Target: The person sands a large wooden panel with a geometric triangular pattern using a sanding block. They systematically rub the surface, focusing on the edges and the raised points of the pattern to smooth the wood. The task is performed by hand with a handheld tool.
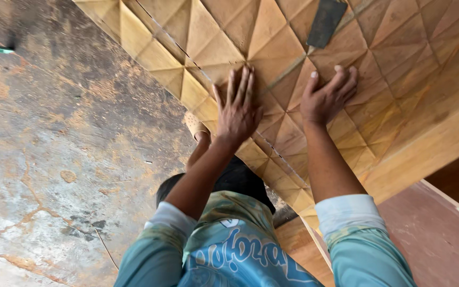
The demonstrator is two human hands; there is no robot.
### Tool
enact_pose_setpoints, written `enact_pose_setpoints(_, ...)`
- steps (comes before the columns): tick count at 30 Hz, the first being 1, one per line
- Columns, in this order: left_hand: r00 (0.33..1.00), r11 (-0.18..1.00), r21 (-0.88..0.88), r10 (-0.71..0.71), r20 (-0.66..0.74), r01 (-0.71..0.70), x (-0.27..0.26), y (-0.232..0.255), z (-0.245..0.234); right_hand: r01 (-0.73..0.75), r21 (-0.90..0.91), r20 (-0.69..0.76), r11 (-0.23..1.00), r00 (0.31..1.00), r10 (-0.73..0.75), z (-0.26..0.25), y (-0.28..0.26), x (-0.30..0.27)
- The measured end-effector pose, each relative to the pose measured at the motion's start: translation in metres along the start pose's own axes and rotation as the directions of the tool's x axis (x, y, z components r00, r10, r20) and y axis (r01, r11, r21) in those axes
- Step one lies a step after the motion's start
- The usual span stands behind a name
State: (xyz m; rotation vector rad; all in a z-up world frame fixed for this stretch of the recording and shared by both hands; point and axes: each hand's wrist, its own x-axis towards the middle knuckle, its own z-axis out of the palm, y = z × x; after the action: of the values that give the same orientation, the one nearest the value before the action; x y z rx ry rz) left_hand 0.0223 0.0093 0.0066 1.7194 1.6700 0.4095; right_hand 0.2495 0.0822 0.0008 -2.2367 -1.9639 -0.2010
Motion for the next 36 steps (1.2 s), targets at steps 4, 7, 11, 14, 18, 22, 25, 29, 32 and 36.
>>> enact_pose_setpoints(4, 0.999, 1.0, -0.02, 0.01, 0.05, -0.009, -0.005, -0.002, 0.001, 0.001, -0.005, -0.007, 1.0, 1.0, -0.001, -0.005, 0.001, 0.01)
enact_pose_setpoints(7, 0.998, 0.999, 0.031, 0.035, 0.047, -0.037, -0.012, -0.007, 0.002, -0.007, -0.006, 0.018, 1.0, 1.0, 0.007, -0.011, 0.002, -0.005)
enact_pose_setpoints(11, 0.998, 0.998, 0.017, 0.056, 0.033, -0.056, -0.009, -0.009, -0.009, 0.006, -0.014, 0.029, 1.0, 1.0, -0.006, -0.005, -0.004, 0.003)
enact_pose_setpoints(14, 0.993, 0.999, -0.041, 0.013, 0.12, -0.009, -0.018, -0.004, -0.015, -0.012, -0.013, 0.024, 1.0, 1.0, 0.012, -0.005, -0.001, 0.01)
enact_pose_setpoints(18, 0.992, 0.995, 0.023, 0.097, 0.082, -0.099, -0.017, -0.014, -0.011, -0.015, 0.022, 0.032, 1.0, 0.999, 0.015, -0.007, 0.0, 0.003)
enact_pose_setpoints(22, 0.975, 0.981, 0.002, 0.191, 0.114, -0.193, -0.012, -0.031, -0.014, -0.006, -0.007, 0.019, 1.0, 1.0, 0.007, -0.005, 0.0, -0.001)
enact_pose_setpoints(25, 0.962, 0.977, 0.0, 0.21, 0.175, -0.214, -0.003, -0.034, -0.021, 0.011, -0.004, -0.015, 1.0, 1.0, -0.011, -0.001, 0.003, 0.013)
enact_pose_setpoints(29, 0.926, 0.942, 0.054, 0.313, 0.213, -0.331, 0.004, -0.041, -0.025, -0.013, 0.02, 0.002, 1.0, 1.0, 0.013, -0.002, 0.002, 0.0)
enact_pose_setpoints(32, 0.901, 0.931, -0.035, 0.362, 0.241, -0.365, 0.004, -0.048, -0.032, -0.01, 0.014, 0.017, 1.0, 1.0, 0.01, -0.004, 0.0, 0.002)
enact_pose_setpoints(36, 0.903, 0.956, 0.033, 0.263, 0.339, -0.291, -0.003, -0.05, -0.03, -0.012, 0.002, 0.006, 1.0, 1.0, 0.012, -0.005, 0.002, 0.007)
